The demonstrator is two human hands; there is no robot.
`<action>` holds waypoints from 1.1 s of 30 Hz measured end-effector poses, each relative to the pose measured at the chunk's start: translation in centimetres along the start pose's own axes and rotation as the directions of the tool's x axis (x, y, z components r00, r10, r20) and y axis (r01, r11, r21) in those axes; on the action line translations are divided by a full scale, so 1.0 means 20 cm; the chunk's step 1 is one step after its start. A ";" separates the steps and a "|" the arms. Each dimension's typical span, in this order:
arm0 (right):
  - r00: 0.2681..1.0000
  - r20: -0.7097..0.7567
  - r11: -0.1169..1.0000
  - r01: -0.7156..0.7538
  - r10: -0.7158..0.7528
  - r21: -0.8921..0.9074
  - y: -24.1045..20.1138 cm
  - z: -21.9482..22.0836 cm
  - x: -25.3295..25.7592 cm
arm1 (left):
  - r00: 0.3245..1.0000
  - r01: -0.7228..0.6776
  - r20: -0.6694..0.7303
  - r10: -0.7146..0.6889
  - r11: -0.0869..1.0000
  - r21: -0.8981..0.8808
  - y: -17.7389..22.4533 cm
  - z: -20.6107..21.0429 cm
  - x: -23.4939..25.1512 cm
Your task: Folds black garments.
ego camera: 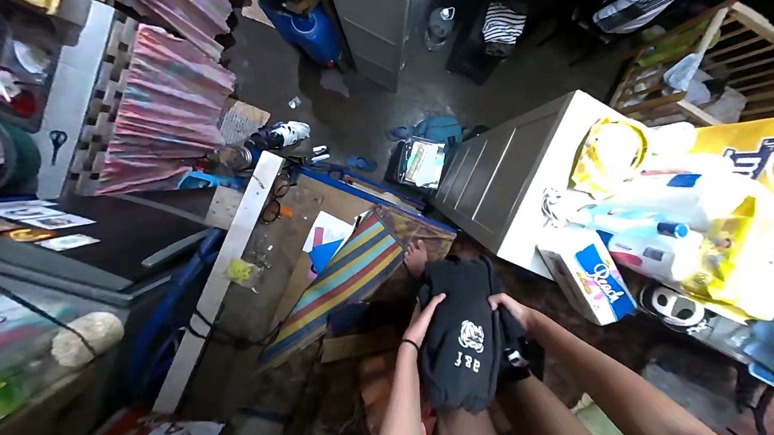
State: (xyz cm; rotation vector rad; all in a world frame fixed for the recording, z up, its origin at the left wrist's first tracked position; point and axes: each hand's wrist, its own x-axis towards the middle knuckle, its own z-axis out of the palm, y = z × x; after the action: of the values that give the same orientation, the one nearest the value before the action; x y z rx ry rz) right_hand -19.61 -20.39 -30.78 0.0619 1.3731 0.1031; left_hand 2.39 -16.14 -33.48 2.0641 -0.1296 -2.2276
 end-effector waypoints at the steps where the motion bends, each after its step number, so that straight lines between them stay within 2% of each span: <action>1: 1.000 0.007 0.999 0.013 -0.014 0.030 -0.01 -0.01 0.01 | 0.999 -0.021 0.031 0.020 0.999 0.028 0.04 0.00 0.03; 6: 0.999 0.049 0.997 -0.007 0.003 0.081 -0.17 0.02 0.00 | 0.985 -0.151 0.100 0.138 0.979 0.138 0.30 -0.10 0.02; 10: 0.996 0.025 0.996 0.086 -0.086 0.000 -0.42 0.13 0.00 | 0.972 -0.234 0.047 0.229 0.950 0.207 0.58 -0.21 -0.03; 13: 0.990 0.044 0.986 0.140 -0.137 -0.090 -0.56 0.18 0.04 | 0.957 -0.282 -0.001 0.289 0.934 0.220 0.66 -0.28 -0.04; 16: 0.985 0.037 0.972 0.173 -0.170 -0.157 -0.57 0.22 0.07 | 0.954 -0.288 -0.035 0.298 0.942 0.174 0.60 -0.33 -0.03; 19: 0.987 -0.029 0.968 0.147 -0.156 -0.203 -0.39 0.24 0.05 | 0.965 -0.253 -0.037 0.258 0.963 0.096 0.38 -0.29 -0.04; 22: 0.988 -0.101 0.966 0.086 -0.114 -0.246 0.00 0.13 0.14 | 0.992 -0.120 0.032 0.119 0.992 0.041 0.02 -0.22 -0.10; 24: 0.983 -0.136 0.977 0.094 -0.122 -0.191 0.32 -0.02 0.24 | 0.999 0.003 0.034 -0.002 1.000 -0.031 -0.23 -0.15 -0.14; 25: 0.983 -0.150 0.985 0.085 -0.108 -0.148 0.42 -0.05 0.25 | 0.998 0.051 0.024 -0.050 0.998 -0.041 -0.30 -0.13 -0.14; 26: 0.984 -0.156 0.992 0.073 -0.089 -0.103 0.44 -0.05 0.23 | 0.994 0.105 0.029 -0.104 0.994 -0.016 -0.31 -0.11 -0.09; 29: 0.996 -0.083 0.999 0.018 -0.021 -0.033 0.28 -0.04 0.10 | 0.986 0.163 0.025 -0.165 0.984 0.065 -0.14 -0.07 -0.05; 33: 0.998 0.031 0.998 0.056 -0.057 0.031 0.12 -0.03 0.05 | 0.988 0.146 0.032 -0.149 0.985 0.089 -0.03 -0.07 -0.01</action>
State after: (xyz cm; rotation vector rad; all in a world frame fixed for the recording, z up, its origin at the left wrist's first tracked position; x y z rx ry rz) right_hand -20.08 -17.82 -31.53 0.0495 1.3431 0.0336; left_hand 3.70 -15.50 -33.53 2.1401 -0.0796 -2.3893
